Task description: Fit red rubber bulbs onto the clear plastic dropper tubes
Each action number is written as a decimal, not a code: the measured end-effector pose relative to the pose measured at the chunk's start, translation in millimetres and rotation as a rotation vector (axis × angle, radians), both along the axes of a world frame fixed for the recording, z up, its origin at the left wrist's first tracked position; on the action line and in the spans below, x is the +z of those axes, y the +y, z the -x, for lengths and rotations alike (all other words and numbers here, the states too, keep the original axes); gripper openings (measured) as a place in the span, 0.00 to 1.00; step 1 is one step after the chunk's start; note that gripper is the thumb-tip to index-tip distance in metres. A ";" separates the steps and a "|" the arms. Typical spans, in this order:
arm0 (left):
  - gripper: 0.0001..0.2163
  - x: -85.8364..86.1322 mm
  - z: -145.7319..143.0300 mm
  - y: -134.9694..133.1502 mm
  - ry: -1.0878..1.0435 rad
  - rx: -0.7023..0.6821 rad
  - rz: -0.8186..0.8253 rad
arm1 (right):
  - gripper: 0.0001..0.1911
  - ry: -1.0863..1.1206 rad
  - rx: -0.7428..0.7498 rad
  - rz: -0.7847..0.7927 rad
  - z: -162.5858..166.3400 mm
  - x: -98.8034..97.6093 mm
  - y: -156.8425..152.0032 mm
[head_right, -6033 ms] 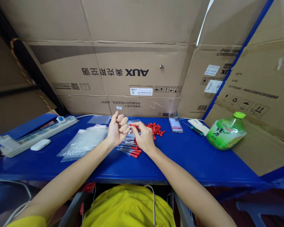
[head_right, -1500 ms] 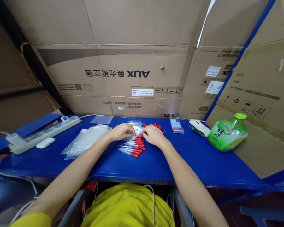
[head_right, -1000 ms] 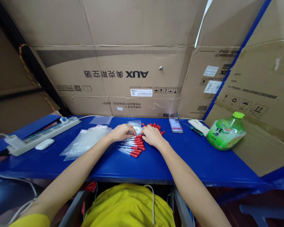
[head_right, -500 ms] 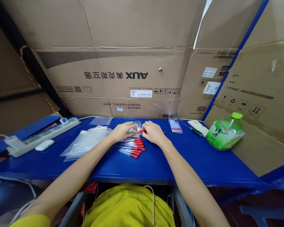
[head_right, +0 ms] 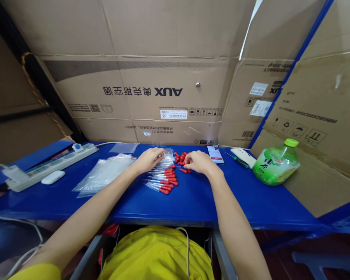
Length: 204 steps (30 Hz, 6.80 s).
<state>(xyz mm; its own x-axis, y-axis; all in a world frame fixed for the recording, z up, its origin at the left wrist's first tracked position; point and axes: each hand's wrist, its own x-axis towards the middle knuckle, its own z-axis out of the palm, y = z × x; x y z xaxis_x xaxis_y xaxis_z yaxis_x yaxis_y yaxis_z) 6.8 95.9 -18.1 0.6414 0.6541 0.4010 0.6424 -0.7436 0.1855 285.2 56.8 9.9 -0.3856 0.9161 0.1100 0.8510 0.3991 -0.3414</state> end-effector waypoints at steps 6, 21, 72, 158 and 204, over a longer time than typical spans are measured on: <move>0.11 0.7 -6.0 -6.4 -0.145 -0.038 0.096 | 0.08 -0.136 -0.043 -0.034 14.0 -7.8 -6.8; 0.17 6.7 -22.6 -26.0 -0.402 -0.026 0.188 | 0.15 0.607 0.126 -0.245 35.7 -1.4 -9.3; 0.20 38.0 -28.3 -49.9 -1.913 -0.546 1.362 | 0.12 0.384 0.213 -0.311 82.0 -34.8 -18.1; 0.21 38.4 -27.0 -54.3 -1.757 -0.470 1.468 | 0.18 0.195 0.285 -0.521 68.8 -18.8 -25.7; 0.20 44.7 -28.6 -58.9 -1.837 -0.496 1.316 | 0.16 0.466 0.245 -0.404 78.0 -22.1 -29.5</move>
<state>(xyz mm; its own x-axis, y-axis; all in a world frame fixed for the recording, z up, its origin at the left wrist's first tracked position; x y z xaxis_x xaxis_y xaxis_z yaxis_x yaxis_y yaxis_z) 35.4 37.0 26.6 0.3599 0.9157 0.1786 -0.8372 0.2325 0.4949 207.2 27.3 -12.2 -0.4061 0.6597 0.6324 0.5189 0.7361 -0.4347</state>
